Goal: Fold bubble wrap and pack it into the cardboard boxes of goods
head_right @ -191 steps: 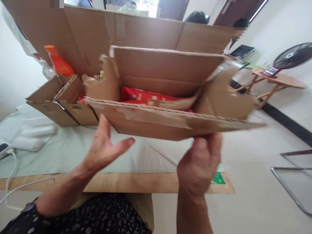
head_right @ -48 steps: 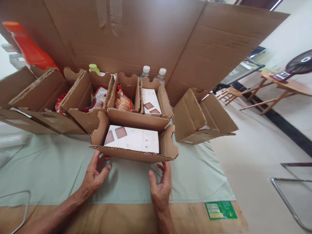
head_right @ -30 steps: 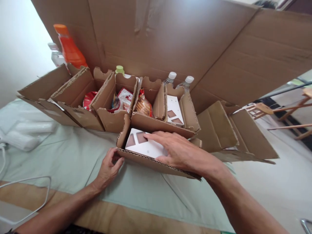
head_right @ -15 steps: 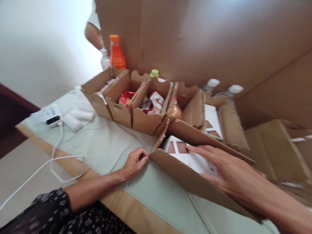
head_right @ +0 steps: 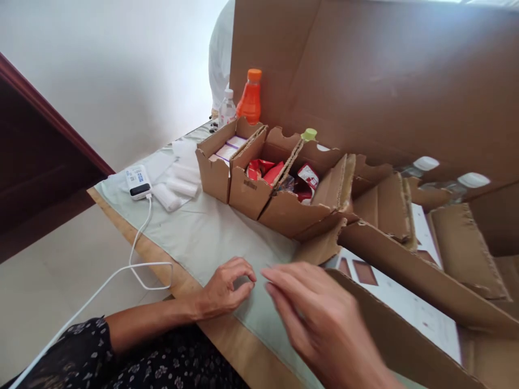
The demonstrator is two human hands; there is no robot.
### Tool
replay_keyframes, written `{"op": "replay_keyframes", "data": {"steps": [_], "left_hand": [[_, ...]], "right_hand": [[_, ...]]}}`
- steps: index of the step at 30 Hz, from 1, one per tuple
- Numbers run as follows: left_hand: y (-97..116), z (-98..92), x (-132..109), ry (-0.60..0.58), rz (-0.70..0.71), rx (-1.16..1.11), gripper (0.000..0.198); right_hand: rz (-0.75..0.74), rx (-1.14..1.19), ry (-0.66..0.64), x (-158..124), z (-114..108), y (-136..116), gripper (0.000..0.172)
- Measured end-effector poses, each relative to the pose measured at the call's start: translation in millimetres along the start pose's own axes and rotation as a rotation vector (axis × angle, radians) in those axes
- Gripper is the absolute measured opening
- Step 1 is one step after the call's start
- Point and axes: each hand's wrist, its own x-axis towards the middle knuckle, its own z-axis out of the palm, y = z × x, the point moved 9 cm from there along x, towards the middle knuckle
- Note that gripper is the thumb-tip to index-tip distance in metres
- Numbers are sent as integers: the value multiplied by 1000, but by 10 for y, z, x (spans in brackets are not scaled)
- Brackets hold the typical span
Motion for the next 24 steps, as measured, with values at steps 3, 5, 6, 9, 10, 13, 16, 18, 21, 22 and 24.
{"op": "replay_keyframes", "data": {"steps": [3, 5, 6, 9, 10, 13, 16, 18, 21, 22, 24], "left_hand": [[-174, -394, -121, 54, -57, 49, 14], [-303, -562, -210, 90, -91, 63, 15], [-348, -603, -251, 99, -91, 65, 14], [-383, -608, -328, 102, -27, 61, 14], [-381, -596, -338, 106, -8, 58, 15], [-376, -599, -341, 145, 10, 39, 18], [-372, -655, -352, 185, 10, 28, 19], [-377, -705, -374, 205, 4, 23, 19], [-393, -774, -417, 234, -14, 17, 18], [-400, -786, -433, 236, -24, 19, 18], [-407, -793, -471, 233, -49, 31, 17]], "right_hand": [[-211, -94, -339, 534, 1043, -179, 25], [-230, -203, -402, 924, 1575, -195, 26], [-222, -256, -438, 1111, 1827, -195, 29], [-198, -427, -523, 1612, 2481, -222, 39], [-192, -470, -531, 1757, 2649, -240, 40], [-176, -529, -524, 2060, 2976, -294, 36], [-185, -535, -504, 2052, 2972, -294, 31], [-174, -547, -461, 1853, 2745, -204, 29], [-127, -504, -276, 1293, 2091, 58, 24], [-126, -462, -186, 1035, 1820, 152, 21], [-141, -399, -25, 421, 1294, 334, 24]]}}
